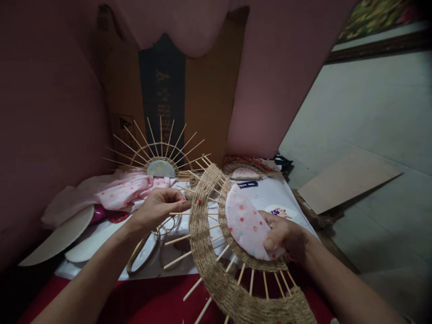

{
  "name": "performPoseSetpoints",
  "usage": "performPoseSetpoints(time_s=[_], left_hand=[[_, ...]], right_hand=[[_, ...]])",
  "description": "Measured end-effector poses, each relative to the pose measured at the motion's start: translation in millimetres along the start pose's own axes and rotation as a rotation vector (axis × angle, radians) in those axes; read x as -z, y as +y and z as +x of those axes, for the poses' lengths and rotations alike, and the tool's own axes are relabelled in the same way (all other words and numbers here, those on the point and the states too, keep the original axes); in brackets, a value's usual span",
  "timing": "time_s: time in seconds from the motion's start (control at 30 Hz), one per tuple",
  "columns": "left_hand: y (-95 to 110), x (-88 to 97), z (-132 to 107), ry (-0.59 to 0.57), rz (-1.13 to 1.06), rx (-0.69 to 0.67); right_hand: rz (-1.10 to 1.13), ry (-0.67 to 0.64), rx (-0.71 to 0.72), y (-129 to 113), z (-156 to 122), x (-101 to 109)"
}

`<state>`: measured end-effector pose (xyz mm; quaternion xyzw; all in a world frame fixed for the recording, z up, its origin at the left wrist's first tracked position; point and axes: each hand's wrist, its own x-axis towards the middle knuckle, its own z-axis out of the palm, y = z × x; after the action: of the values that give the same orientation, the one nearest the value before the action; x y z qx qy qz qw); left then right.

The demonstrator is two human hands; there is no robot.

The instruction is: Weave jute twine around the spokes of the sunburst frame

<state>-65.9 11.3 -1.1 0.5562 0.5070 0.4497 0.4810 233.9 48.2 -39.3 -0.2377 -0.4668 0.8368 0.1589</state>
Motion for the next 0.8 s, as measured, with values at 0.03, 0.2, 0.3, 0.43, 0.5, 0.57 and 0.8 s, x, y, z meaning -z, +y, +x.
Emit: performPoseSetpoints(time_s=[0.03, 0.2, 0.3, 0.43, 0.5, 0.57, 0.8], left_hand=[[-1, 1.7, 0, -0.015, -0.018, 0.024], [-1, 7.3, -2, -0.128, -0.17, 0.166], [0, 10.9, -3, -0.165, -0.247, 0.17], [-2, 15.6, -3, -0.169, -0.3, 0.129], [-2, 16.0, -2, -0.156, -0.321, 0.121], [-1, 15.0, -3, -0.137, -0.347, 0.108], [11, 11.1, -9, -0.047, -0.417, 0.02]], right_hand=[[-0.003, 0.003, -0.007, -1, 0, -1], [-0.006, 0.044, -0.027, -4, -2, -5], [-0.015, 0.051, -0.009, -2, -1, -4], [-0.01, 0.041, -0.015, 0, -1, -2], [-0.01, 0.038, -0.022, -1, -2, -2], [-0.022, 0.043, -0.026, -3, -3, -2], [-0.028, 0.091, -0.023, -7, -3, -1]])
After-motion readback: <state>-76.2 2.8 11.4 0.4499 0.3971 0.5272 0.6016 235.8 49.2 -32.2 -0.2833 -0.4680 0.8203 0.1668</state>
